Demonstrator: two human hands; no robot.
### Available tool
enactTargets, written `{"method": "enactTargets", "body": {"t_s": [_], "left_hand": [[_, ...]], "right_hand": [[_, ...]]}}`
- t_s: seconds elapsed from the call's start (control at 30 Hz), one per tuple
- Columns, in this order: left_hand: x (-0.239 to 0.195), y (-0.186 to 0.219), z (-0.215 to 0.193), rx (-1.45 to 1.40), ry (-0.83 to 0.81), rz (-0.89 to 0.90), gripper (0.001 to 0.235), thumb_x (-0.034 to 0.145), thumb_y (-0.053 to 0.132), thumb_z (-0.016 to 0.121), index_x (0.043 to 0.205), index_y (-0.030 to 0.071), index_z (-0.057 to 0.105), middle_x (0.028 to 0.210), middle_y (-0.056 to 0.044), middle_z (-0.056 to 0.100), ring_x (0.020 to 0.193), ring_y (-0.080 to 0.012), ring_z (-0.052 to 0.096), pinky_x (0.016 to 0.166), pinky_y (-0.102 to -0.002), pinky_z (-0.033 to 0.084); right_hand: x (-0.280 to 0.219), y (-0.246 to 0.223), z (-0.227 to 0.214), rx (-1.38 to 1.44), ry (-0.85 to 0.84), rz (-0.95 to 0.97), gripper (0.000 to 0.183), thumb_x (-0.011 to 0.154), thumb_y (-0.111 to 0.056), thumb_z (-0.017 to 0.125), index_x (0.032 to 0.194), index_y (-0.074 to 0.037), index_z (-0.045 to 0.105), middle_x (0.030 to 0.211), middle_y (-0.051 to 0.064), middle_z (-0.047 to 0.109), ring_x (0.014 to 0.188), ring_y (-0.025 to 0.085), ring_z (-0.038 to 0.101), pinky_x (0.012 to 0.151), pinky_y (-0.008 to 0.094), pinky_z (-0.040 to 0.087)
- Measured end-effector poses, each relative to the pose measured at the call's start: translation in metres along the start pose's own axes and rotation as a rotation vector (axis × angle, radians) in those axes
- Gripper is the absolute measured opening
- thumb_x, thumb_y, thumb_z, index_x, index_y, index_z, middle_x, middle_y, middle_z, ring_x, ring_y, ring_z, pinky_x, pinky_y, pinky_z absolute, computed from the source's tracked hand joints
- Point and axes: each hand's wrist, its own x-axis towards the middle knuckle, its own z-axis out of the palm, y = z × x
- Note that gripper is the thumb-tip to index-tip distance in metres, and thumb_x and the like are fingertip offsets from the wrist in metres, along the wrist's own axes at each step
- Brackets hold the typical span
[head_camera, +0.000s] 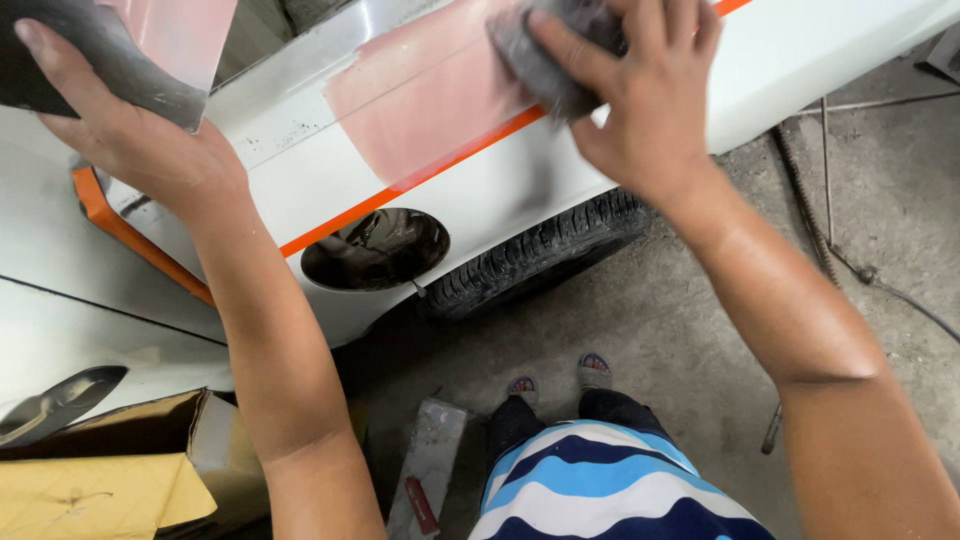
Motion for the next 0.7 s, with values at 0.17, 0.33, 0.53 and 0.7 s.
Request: {"method": "enactTargets", "body": {"t_s": [0.17,0.33,0.53,0.7], "left_hand": [[0.000,0.003,0.004,-0.023,0.000,-0.007,0.080,0.100,0.048,0.074,0.149,-0.001,0.035,0.146,-0.027,0.052,0.140,-0.0386,0.060,0.119,-0.054,0.050],[0.000,0.003,0.004,-0.006,-0.031,0.023,0.073,0.102,0.045,0.073,0.148,0.002,0.037,0.146,-0.025,0.053,0.140,-0.0375,0.061,0.116,-0.052,0.051],[0.001,-0.002,0.005,0.012,-0.043,0.053,0.076,0.100,0.049,0.073,0.147,0.001,0.037,0.145,-0.025,0.054,0.141,-0.0365,0.061,0.118,-0.052,0.053],[0.001,-0.001,0.007,0.031,-0.048,0.053,0.079,0.099,0.051,0.074,0.146,0.000,0.037,0.144,-0.026,0.053,0.139,-0.0371,0.062,0.116,-0.051,0.054]], "right_hand": [[-0.044,-0.014,0.039,0.028,0.019,-0.047,0.057,0.090,-0.025,0.084,0.144,-0.033,0.068,0.152,0.005,0.047,0.148,0.035,0.034,0.124,0.055,0.024],[-0.064,-0.011,0.037,-0.045,-0.042,-0.057,0.060,0.088,-0.024,0.084,0.145,-0.036,0.069,0.150,0.003,0.048,0.148,0.032,0.035,0.124,0.055,0.023],[-0.044,-0.007,-0.001,-0.010,-0.043,-0.022,0.070,0.080,-0.013,0.076,0.147,-0.030,0.067,0.154,0.008,0.047,0.146,0.035,0.037,0.120,0.053,0.027],[-0.002,-0.001,-0.007,0.101,0.057,0.153,0.061,0.087,-0.011,0.078,0.146,-0.022,0.067,0.141,0.012,0.050,0.131,0.037,0.040,0.109,0.053,0.031]]}}
